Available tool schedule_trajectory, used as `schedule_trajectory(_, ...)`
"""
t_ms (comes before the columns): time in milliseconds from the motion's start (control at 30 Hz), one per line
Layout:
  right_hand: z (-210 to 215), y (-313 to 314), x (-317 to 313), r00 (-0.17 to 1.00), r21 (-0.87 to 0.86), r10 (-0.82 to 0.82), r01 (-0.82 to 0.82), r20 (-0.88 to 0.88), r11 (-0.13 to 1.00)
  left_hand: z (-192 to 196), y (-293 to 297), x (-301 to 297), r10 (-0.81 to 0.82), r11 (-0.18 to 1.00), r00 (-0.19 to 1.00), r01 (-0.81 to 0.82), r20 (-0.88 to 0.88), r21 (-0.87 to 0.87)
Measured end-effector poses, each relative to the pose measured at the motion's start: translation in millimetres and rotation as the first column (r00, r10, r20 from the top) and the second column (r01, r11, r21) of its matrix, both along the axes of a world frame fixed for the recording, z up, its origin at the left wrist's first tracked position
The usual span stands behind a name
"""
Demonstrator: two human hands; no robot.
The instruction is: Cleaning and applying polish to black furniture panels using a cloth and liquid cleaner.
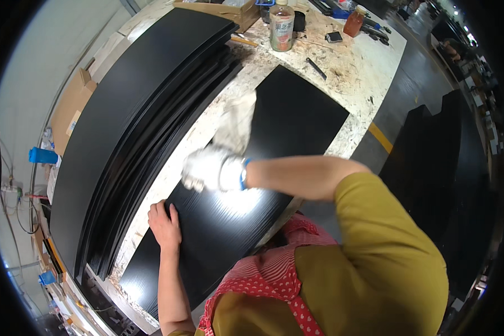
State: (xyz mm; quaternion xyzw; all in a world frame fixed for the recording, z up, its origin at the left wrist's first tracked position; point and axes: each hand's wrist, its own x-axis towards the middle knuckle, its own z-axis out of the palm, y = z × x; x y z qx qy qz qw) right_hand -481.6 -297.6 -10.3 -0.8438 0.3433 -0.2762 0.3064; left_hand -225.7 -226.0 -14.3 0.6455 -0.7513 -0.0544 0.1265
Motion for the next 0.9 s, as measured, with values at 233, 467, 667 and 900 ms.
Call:
schedule_trajectory(233,17,-63,-168,0.805,-0.401,-0.574,0.481,-0.15,0.78,5,3,-1,-0.008,1.0,1.0,0.008,-0.009,0.006)
schedule_trajectory(467,-16,-33,-95,0.976,-0.016,-0.088,0.093,0.2,0.996,4,0,-3,-0.013,0.999,1.0,0.013,0.019,0.037)
schedule_trajectory(667,25,-81,-226,0.713,-0.215,-0.674,0.639,-0.196,0.738,5,1,1,-0.037,0.999,0.999,0.038,-0.009,0.017)
schedule_trajectory(900,0,-87,-317,0.509,-0.138,-0.781,0.799,-0.361,0.585,-4,-1,2,-0.033,0.999,0.999,0.033,-0.009,0.001)
